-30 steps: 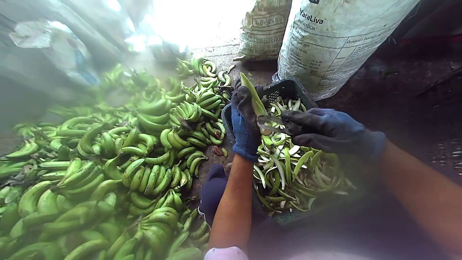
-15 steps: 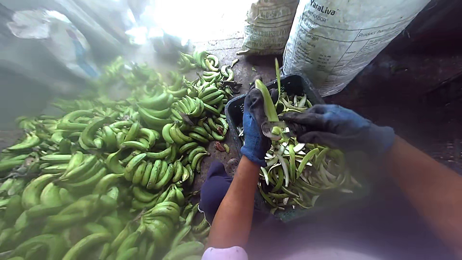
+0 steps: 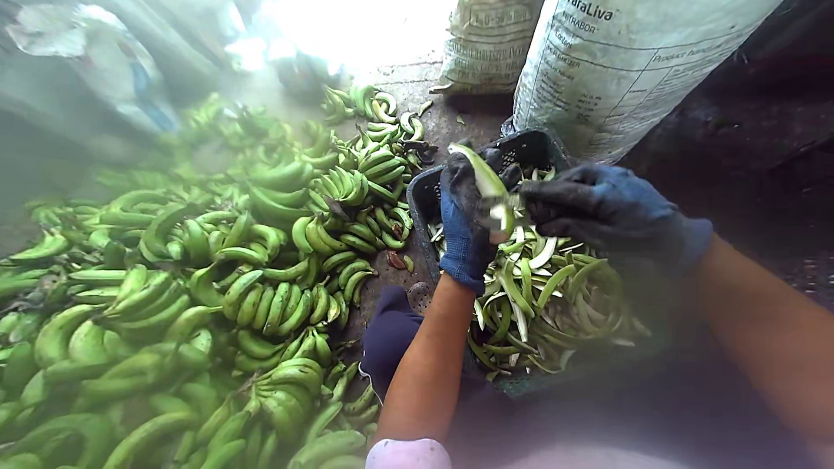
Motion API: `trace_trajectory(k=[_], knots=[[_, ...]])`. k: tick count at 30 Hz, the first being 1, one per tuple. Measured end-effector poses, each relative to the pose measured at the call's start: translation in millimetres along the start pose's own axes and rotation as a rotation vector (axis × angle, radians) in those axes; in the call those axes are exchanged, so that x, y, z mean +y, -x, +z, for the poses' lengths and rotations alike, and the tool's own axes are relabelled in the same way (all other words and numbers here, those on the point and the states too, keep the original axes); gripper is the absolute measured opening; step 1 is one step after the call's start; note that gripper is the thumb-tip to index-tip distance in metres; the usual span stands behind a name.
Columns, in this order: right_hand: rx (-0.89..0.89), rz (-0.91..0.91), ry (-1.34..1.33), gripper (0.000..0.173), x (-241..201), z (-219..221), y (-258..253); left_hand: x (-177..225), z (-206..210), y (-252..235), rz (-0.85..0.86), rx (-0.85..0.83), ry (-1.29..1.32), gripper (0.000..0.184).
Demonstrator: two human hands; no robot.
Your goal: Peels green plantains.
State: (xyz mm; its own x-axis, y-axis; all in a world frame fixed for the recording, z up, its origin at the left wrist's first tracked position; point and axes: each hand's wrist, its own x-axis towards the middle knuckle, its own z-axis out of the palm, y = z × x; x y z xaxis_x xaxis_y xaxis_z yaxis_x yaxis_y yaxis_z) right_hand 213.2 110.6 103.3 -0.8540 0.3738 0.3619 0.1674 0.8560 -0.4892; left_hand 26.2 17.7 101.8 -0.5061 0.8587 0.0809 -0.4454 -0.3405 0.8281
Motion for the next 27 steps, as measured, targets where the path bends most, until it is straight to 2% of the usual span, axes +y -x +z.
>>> trace_trajectory(k=[2, 4, 6, 8, 10, 12, 14, 15, 17, 21, 25, 27], knots=[[0.046, 0.050, -0.020, 0.048, 13.5, -11.4, -7.4, 9.1, 7.9, 12.1, -0.018, -0.140, -0.239, 0.033], [0.077, 0.149, -0.015, 0.049, 25.3, -18.3, -8.2, 22.2, 7.2, 29.7, -0.180, -0.287, -0.505, 0.041], [0.078, 0.238, -0.016, 0.051, 31.6, -17.8, -5.6, 21.3, 4.6, 30.6, -0.289, -0.346, -0.602, 0.050], [0.072, 0.199, -0.035, 0.050, 27.2, -11.4, -1.8, 10.1, 4.2, 16.8, -0.225, -0.257, -0.439, 0.040], [0.079, 0.092, -0.017, 0.051, 8.3, -2.2, 0.4, 1.8, -0.6, 3.0, -0.072, -0.096, -0.294, 0.033], [0.069, 0.023, 0.045, 0.053, -2.4, 4.8, 3.6, 0.6, -4.6, -4.3, 0.033, 0.050, -0.263, 0.036], [0.100, 0.005, 0.111, 0.051, -6.6, 5.4, 4.7, -2.1, -4.6, -9.9, 0.053, 0.149, -0.152, 0.033], [0.123, 0.010, 0.123, 0.051, -8.6, 2.8, 3.5, -4.5, -5.4, -11.8, 0.080, 0.152, -0.147, 0.031], [0.167, 0.028, 0.129, 0.048, -13.2, -4.0, 0.7, -7.1, -5.9, -10.6, 0.205, 0.151, -0.327, 0.033], [0.162, -0.025, 0.181, 0.050, -9.7, -4.4, 3.1, -4.6, -7.9, -14.2, 0.223, 0.173, -0.301, 0.038], [0.153, 0.063, 0.022, 0.049, -5.2, -10.5, 1.6, 2.0, 10.0, -9.5, 0.100, -0.064, -0.058, 0.037], [0.172, 0.062, -0.056, 0.050, -4.3, -16.1, 0.4, 8.7, 13.6, -2.5, 0.116, -0.159, -0.200, 0.041]])
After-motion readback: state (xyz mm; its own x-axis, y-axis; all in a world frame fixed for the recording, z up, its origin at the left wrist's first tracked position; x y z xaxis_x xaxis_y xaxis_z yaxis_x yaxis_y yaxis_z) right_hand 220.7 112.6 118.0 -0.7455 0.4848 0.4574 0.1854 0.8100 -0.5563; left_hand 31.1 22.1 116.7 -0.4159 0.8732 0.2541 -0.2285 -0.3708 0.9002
